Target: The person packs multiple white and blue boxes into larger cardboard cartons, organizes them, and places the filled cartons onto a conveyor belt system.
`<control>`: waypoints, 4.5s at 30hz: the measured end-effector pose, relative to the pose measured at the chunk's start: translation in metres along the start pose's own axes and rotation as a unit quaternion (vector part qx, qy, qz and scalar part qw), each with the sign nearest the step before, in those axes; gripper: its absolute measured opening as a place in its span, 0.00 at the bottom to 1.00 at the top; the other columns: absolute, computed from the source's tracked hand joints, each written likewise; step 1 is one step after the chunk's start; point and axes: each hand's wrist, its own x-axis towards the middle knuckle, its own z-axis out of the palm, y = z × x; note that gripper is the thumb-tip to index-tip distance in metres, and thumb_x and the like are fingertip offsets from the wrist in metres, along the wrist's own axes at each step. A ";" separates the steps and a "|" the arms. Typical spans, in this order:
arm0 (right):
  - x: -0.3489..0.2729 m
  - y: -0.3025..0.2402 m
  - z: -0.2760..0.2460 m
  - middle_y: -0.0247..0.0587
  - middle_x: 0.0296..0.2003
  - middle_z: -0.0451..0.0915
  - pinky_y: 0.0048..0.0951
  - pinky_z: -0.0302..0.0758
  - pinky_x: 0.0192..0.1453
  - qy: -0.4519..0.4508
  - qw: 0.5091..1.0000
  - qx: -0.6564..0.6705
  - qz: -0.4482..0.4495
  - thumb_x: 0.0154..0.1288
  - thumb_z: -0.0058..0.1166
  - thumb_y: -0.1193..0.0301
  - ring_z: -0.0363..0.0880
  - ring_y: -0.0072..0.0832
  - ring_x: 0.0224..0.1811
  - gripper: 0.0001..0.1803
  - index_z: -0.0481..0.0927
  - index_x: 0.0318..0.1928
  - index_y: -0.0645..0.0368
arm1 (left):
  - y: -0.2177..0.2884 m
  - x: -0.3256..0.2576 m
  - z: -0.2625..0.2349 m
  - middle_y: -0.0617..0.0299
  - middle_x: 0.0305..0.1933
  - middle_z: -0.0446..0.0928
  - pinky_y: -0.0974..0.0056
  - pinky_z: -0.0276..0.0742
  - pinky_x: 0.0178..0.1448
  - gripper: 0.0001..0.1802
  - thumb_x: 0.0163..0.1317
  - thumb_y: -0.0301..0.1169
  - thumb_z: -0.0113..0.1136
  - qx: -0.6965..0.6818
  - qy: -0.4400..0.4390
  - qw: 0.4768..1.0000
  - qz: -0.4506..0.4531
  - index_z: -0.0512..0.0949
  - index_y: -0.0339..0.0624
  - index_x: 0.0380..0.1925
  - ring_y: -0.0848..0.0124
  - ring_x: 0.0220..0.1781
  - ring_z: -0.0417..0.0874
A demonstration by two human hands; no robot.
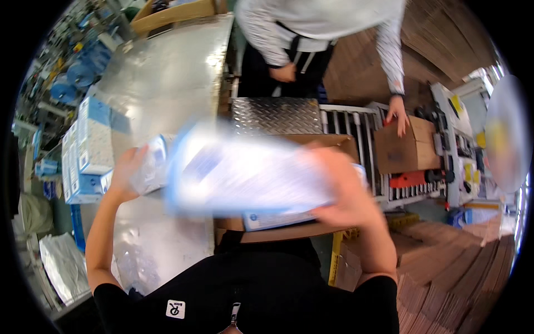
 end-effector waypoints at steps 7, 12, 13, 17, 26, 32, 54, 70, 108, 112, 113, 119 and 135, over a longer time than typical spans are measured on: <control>-0.257 0.114 -0.059 0.53 0.58 0.67 0.42 0.72 0.58 0.399 0.624 0.578 0.342 0.49 0.58 0.53 0.70 0.43 0.57 0.47 0.55 0.64 0.67 | 0.147 0.125 0.016 0.42 0.55 0.67 0.55 0.71 0.52 0.48 0.41 0.29 0.64 -0.322 0.150 0.927 0.117 0.56 0.42 0.66 0.47 0.50 0.74; -0.199 0.098 -0.025 0.54 0.59 0.66 0.43 0.72 0.58 0.463 0.603 0.599 0.252 0.51 0.57 0.53 0.71 0.43 0.56 0.46 0.55 0.64 0.67 | 0.229 0.210 0.174 0.41 0.55 0.70 0.54 0.72 0.52 0.47 0.52 0.48 0.57 -0.212 -0.240 0.932 0.168 0.49 0.45 0.68 0.48 0.53 0.74; -0.185 0.083 -0.029 0.54 0.59 0.66 0.43 0.71 0.59 0.455 0.623 0.588 0.245 0.51 0.57 0.53 0.72 0.43 0.56 0.46 0.55 0.64 0.67 | 0.231 0.193 0.223 0.42 0.53 0.72 0.53 0.72 0.53 0.46 0.52 0.51 0.56 -0.191 -0.245 0.936 0.163 0.50 0.45 0.68 0.48 0.53 0.75; -0.151 0.060 -0.057 0.55 0.56 0.68 0.46 0.70 0.58 0.226 0.833 0.458 0.211 0.51 0.60 0.74 0.74 0.43 0.52 0.33 0.65 0.58 0.66 | 0.227 0.147 0.334 0.45 0.51 0.74 0.53 0.73 0.51 0.35 0.55 0.53 0.54 -0.316 -0.204 0.920 0.107 0.68 0.41 0.56 0.52 0.50 0.77; -0.055 0.128 0.062 0.53 0.71 0.38 0.55 0.31 0.71 -0.288 0.947 -0.046 0.134 0.61 0.50 0.52 0.34 0.47 0.74 0.34 0.58 0.68 0.38 | 0.207 0.103 0.202 0.48 0.53 0.70 0.51 0.68 0.56 0.25 0.45 0.28 0.63 -0.177 0.060 0.954 0.234 0.72 0.41 0.48 0.51 0.54 0.72; -0.110 0.164 0.092 0.51 0.71 0.33 0.59 0.29 0.70 -0.396 0.871 -0.189 0.220 0.59 0.51 0.47 0.29 0.48 0.74 0.41 0.52 0.70 0.43 | 0.186 0.067 0.254 0.40 0.69 0.52 0.44 0.46 0.69 0.35 0.59 0.38 0.54 -0.114 0.064 0.972 -0.197 0.55 0.40 0.65 0.46 0.71 0.51; -0.191 0.138 -0.008 0.61 0.67 0.50 0.39 0.55 0.68 -0.505 0.797 0.260 0.207 0.44 0.68 0.49 0.54 0.41 0.68 0.63 0.40 0.69 0.62 | 0.204 0.096 0.218 0.47 0.62 0.65 0.53 0.57 0.68 0.28 0.61 0.41 0.47 -0.533 -0.056 0.844 -0.022 0.65 0.34 0.58 0.56 0.65 0.63; -0.241 0.225 0.065 0.59 0.56 0.69 0.37 0.67 0.59 0.223 0.797 -0.023 0.561 0.62 0.53 0.55 0.68 0.46 0.59 0.43 0.49 0.67 0.65 | 0.233 0.158 0.252 0.54 0.70 0.54 0.42 0.41 0.71 0.31 0.61 0.38 0.53 -0.094 -0.091 0.986 0.099 0.60 0.41 0.63 0.57 0.73 0.50; -0.393 0.109 0.022 0.52 0.44 0.78 0.42 0.72 0.53 -0.059 0.849 0.091 0.517 0.61 0.50 0.64 0.76 0.46 0.48 0.18 0.76 0.49 0.59 | 0.471 0.246 0.461 0.40 0.53 0.72 0.56 0.67 0.59 0.25 0.65 0.36 0.46 -0.335 -0.450 0.759 0.328 0.64 0.30 0.57 0.51 0.56 0.73; -0.385 0.011 -0.093 0.43 0.33 0.78 0.41 0.75 0.39 0.087 0.791 -0.229 0.560 0.57 0.52 0.65 0.78 0.43 0.38 0.10 0.79 0.37 0.54 | 0.265 0.159 0.507 0.39 0.50 0.73 0.55 0.69 0.57 0.26 0.62 0.38 0.48 -0.127 -0.621 0.699 0.330 0.65 0.31 0.56 0.51 0.54 0.74; -0.373 -0.026 -0.139 0.42 0.31 0.78 0.41 0.75 0.36 0.117 0.781 -0.332 0.515 0.57 0.53 0.65 0.78 0.41 0.35 0.07 0.79 0.32 0.52 | 0.224 0.160 0.507 0.39 0.50 0.73 0.55 0.70 0.56 0.27 0.62 0.39 0.48 -0.102 -0.619 0.721 0.294 0.66 0.32 0.56 0.51 0.54 0.75; -0.313 -0.232 -0.319 0.37 0.37 0.78 0.32 0.73 0.43 0.257 0.403 -0.827 0.296 0.55 0.61 0.66 0.75 0.32 0.39 0.12 0.81 0.39 0.55 | 0.117 0.207 0.477 0.38 0.47 0.75 0.55 0.72 0.53 0.28 0.58 0.42 0.51 -0.035 -0.512 0.838 0.183 0.69 0.34 0.54 0.51 0.51 0.77; -0.297 -0.260 -0.406 0.43 0.47 0.74 0.38 0.69 0.56 0.030 0.480 -0.644 0.594 0.68 0.43 0.62 0.71 0.40 0.53 0.23 0.64 0.63 0.37 | 0.169 0.187 0.516 0.48 0.46 0.79 0.61 0.75 0.50 0.28 0.61 0.38 0.57 -0.297 -0.556 0.744 0.221 0.67 0.33 0.57 0.62 0.47 0.80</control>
